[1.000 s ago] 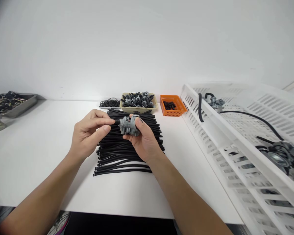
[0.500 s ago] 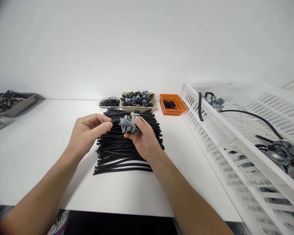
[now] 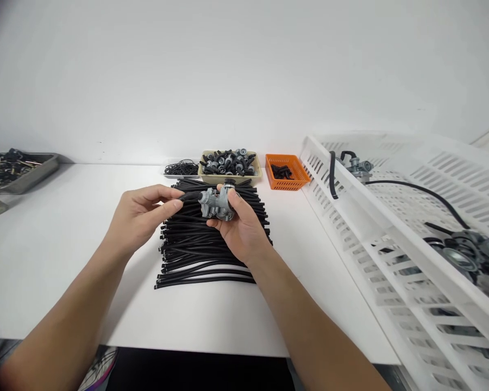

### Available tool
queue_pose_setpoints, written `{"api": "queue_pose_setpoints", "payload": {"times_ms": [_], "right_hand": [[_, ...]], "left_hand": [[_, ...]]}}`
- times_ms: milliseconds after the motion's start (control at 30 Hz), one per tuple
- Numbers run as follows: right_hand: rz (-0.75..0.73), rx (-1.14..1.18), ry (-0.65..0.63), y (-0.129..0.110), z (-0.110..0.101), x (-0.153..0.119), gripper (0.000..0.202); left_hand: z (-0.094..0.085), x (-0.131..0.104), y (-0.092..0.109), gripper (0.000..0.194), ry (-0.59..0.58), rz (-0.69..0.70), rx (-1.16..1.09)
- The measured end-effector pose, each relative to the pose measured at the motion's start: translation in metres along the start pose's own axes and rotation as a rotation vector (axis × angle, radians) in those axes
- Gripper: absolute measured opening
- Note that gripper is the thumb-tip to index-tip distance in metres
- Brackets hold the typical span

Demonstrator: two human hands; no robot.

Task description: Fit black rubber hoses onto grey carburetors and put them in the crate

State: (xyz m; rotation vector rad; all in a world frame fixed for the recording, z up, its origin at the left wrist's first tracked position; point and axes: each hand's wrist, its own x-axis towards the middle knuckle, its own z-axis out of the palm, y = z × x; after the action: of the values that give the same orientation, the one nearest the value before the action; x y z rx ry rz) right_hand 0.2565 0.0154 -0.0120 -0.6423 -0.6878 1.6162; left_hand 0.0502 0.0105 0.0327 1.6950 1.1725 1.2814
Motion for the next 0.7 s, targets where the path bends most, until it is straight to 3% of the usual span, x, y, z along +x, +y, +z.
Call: {"api": "queue_pose_setpoints", "payload": {"times_ms": [100,200,400,533,700], "right_hand": [[-0.008,-0.003,0.021,0.001,0.0,0.0,0.034],[-0.043,0.0,0.012,0.001,-0.002,0.001,0.037],[-0.031,0.065,-0.076,0.004,-0.003,0.0,0.045],[0.028,0.082,-0.135,0.008,0.003,-0.006,0.045],[0.063,0.084,-0.15,0.012,0.004,-0.007,0.045]], "left_hand": [[-0.005,0.002,-0.003,0.017,0.026,0.078,0.067],[-0.005,0.003,-0.007,0.019,0.025,0.008,0.064],[0.015,0.001,-0.016,0.044,-0.017,-0.173,-0.339],[0.025,-0.003,-0.017,0.037,0.045,-0.111,-0.285],[0.024,-0.005,-0.015,0.024,0.066,0.0,-0.14]]}}
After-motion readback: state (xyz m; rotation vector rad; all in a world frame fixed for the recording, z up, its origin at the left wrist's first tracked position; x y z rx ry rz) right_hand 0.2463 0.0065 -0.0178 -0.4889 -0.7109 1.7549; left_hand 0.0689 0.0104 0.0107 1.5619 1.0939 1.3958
